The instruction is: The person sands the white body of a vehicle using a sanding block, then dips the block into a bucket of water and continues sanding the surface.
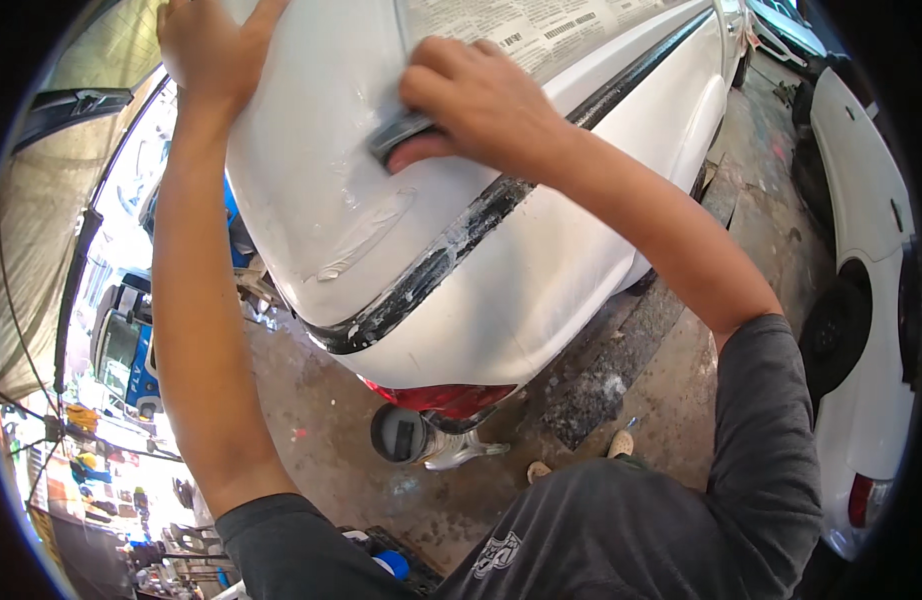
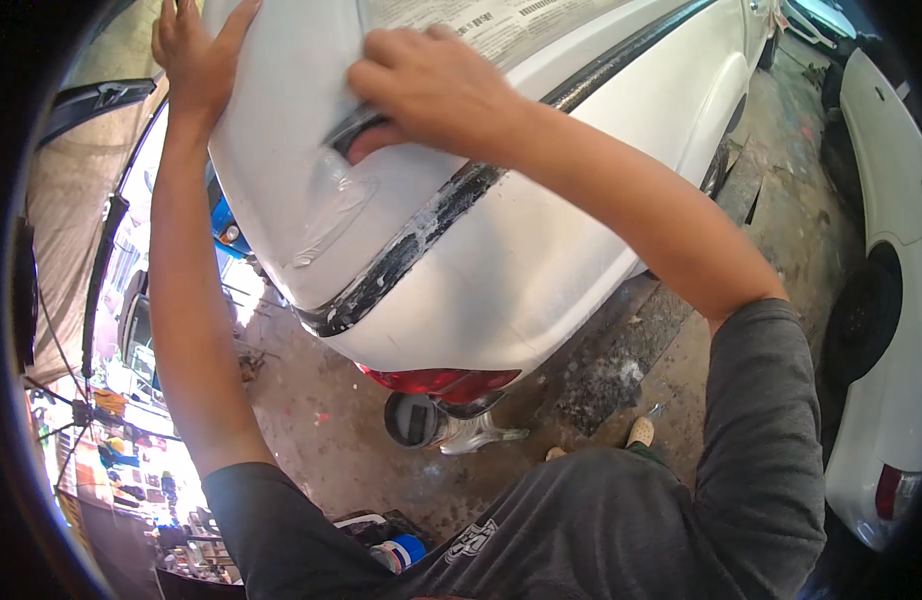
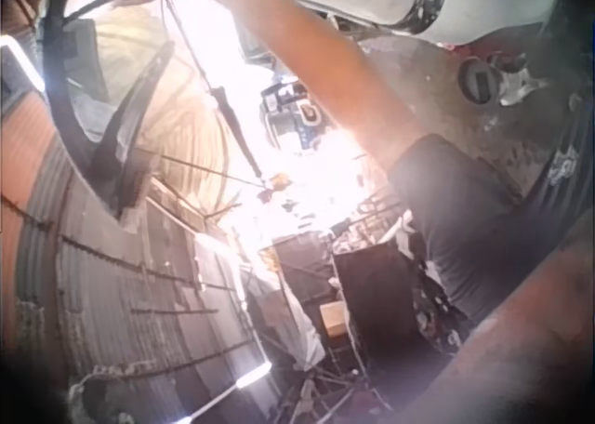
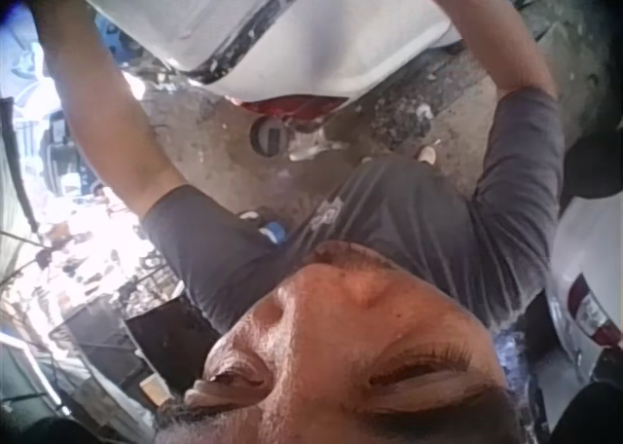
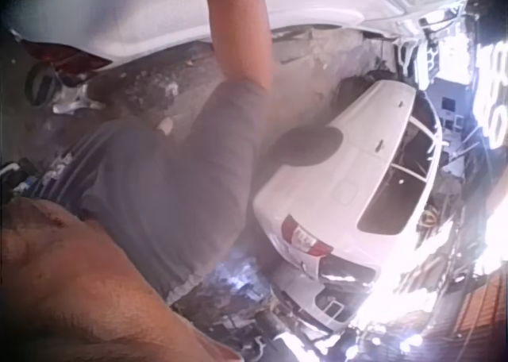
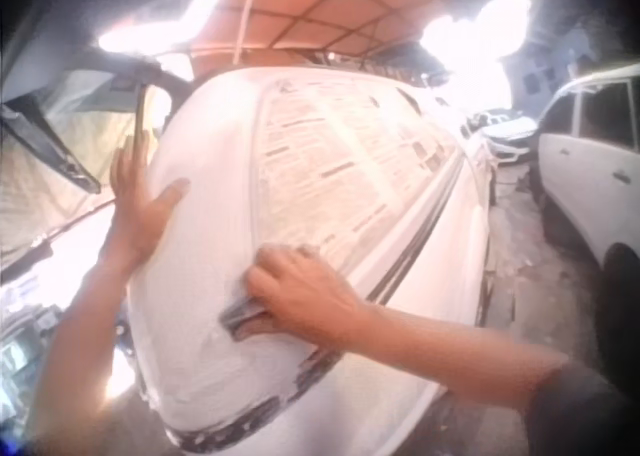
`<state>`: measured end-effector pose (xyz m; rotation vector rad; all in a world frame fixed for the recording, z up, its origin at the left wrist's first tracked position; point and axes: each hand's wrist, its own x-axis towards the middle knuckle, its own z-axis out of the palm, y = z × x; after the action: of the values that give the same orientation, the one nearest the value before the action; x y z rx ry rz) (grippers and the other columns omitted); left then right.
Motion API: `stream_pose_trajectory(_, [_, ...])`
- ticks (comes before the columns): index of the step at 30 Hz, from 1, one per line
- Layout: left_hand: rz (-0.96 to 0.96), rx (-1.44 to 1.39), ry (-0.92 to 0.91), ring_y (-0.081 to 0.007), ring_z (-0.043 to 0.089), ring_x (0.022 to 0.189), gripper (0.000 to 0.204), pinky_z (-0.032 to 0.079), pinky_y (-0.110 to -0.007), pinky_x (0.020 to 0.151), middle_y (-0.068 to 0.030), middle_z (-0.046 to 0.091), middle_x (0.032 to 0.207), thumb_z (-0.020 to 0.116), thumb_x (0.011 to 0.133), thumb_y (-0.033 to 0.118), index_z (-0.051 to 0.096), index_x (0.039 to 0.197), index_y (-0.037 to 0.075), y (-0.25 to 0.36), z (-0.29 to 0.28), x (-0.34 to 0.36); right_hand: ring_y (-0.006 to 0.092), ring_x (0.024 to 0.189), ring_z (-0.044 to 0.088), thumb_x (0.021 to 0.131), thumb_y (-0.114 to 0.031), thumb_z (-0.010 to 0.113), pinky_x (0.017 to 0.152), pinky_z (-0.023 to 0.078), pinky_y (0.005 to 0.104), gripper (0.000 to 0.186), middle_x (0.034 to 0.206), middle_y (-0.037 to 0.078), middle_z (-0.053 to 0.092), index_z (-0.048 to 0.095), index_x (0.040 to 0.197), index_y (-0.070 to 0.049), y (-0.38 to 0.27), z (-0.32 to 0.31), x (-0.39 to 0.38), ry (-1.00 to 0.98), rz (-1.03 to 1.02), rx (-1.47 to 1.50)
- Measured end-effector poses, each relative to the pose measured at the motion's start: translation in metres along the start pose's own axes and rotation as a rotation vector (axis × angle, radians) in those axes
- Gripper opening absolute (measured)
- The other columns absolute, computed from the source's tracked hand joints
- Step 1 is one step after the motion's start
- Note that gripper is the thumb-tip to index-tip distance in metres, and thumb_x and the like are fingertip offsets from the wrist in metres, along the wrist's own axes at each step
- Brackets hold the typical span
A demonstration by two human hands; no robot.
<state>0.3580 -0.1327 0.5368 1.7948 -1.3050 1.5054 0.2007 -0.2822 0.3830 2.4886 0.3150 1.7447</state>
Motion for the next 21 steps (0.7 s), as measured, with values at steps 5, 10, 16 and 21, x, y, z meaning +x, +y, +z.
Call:
stream_pose_trajectory(5, [0.087,0.043,0.023,-0.0453,0.009,0.155,0.09,0.012,-0.055,0.126,-0.0278,0.013,0.167,0.07,0.093,0.033,0.017,0.163,0.008,-0.021,0.013,0.005,0.0245,0.093,0.064,0.075,-0.055,0.077,0.08,0.048,0.0413,0.049,0.098,0.005,0.058,0.061,0.098,-0.015,-0.059,0.018,0.027,0.084,-0.137,0.071])
stream_pose_trajectory(10, [0.073,0.043,0.058,-0.0442,0.007,0.155,0.091,0.012,-0.054,0.126,-0.0277,0.013,0.167,0.069,0.094,0.035,0.017,0.163,0.009,-0.024,0.013,0.0,0.0282,0.091,0.062,0.072,-0.051,0.081,0.08,0.049,0.0406,0.051,0.098,0.007,0.057,0.058,0.095,-0.013,-0.047,0.012,0.009,0.091,-0.001,0.108])
stream_pose_trajectory(16, [-0.025,0.026,0.002,-0.0437,0.007,0.155,0.092,0.011,-0.055,0.127,-0.0262,0.012,0.167,0.069,0.094,0.034,0.014,0.164,0.009,0.002,0.001,-0.003,0.0286,0.086,0.06,0.07,-0.052,0.085,0.076,0.046,0.0412,0.054,0.092,0.006,0.057,0.059,0.093,-0.01,-0.046,0.018,-0.062,0.167,0.501,0.111])
stream_pose_trajectory(21, [0.025,0.029,0.028,-0.044,0.009,0.155,0.089,0.013,-0.055,0.126,-0.0262,0.013,0.167,0.069,0.095,0.032,0.017,0.163,0.01,-0.01,0.009,0.0,0.0297,0.084,0.059,0.071,-0.051,0.085,0.073,0.044,0.0424,0.053,0.092,0.008,0.057,0.058,0.092,-0.01,-0.057,0.021,-0.039,0.288,0.54,0.075])
